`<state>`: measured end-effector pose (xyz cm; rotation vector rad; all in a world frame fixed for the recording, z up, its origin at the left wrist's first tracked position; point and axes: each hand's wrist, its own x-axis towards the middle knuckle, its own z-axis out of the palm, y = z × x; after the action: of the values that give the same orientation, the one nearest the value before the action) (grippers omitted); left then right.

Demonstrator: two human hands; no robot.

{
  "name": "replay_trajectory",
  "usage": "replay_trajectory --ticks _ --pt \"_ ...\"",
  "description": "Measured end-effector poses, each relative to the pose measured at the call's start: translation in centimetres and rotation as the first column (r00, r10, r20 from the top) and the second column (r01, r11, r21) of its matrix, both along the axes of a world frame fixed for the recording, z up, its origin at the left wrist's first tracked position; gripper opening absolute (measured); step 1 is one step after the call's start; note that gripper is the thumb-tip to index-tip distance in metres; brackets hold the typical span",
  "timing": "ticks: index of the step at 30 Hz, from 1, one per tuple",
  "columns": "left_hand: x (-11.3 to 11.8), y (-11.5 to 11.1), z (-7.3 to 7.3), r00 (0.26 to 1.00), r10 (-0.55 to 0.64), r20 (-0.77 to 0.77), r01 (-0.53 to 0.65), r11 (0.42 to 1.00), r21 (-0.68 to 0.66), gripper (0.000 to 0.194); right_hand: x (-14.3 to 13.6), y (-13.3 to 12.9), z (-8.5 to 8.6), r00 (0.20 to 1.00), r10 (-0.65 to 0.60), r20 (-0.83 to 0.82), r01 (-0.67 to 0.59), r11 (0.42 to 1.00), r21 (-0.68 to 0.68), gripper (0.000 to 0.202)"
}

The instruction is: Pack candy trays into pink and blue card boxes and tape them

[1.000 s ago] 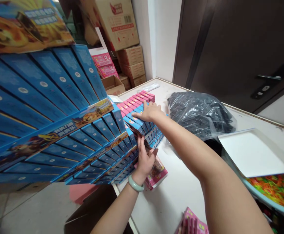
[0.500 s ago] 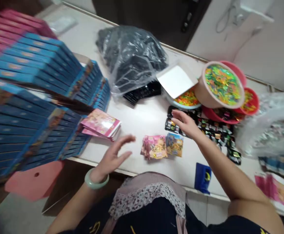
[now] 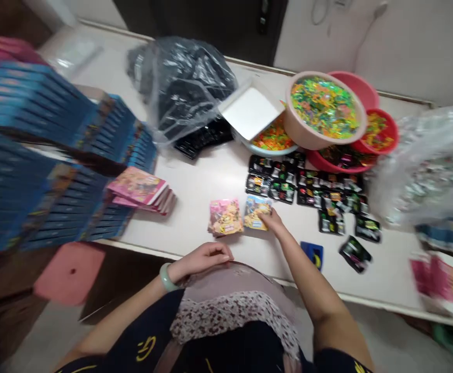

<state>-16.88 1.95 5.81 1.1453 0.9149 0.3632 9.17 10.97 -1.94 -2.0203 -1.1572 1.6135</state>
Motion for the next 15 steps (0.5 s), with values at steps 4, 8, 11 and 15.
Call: replay_trajectory --ticks 4,8,11,15 --pt "1.1 -0.4 1.1 0.889 0.394 -0.232 -0.264 0.858 0.441 0.026 0.3 -0.8 0.6 0.996 0.091 -0.022 -0.092 0.996 -0.020 0.047" --pt "2.0 -0.4 -2.5 0.773 0.541 -0.331 -0.177 0.685 0.707 0.050 1.6 -0.9 -2.9 0.978 0.089 0.189 -0.081 0.996 -0.048 0.051" --pt "2.5 -0.9 -4.8 0.749 0.508 -0.426 -0.100 0.721 0.685 0.080 1.9 -1.0 -4.8 0.964 0.114 0.240 -0.104 0.993 -0.053 0.057" --pt "2.8 -1.7 -6.0 0.770 0.430 -0.471 -0.064 0.787 0.614 0.085 1.8 -1.1 -5.4 0.974 0.124 0.189 -0.121 0.992 -0.027 0.056"
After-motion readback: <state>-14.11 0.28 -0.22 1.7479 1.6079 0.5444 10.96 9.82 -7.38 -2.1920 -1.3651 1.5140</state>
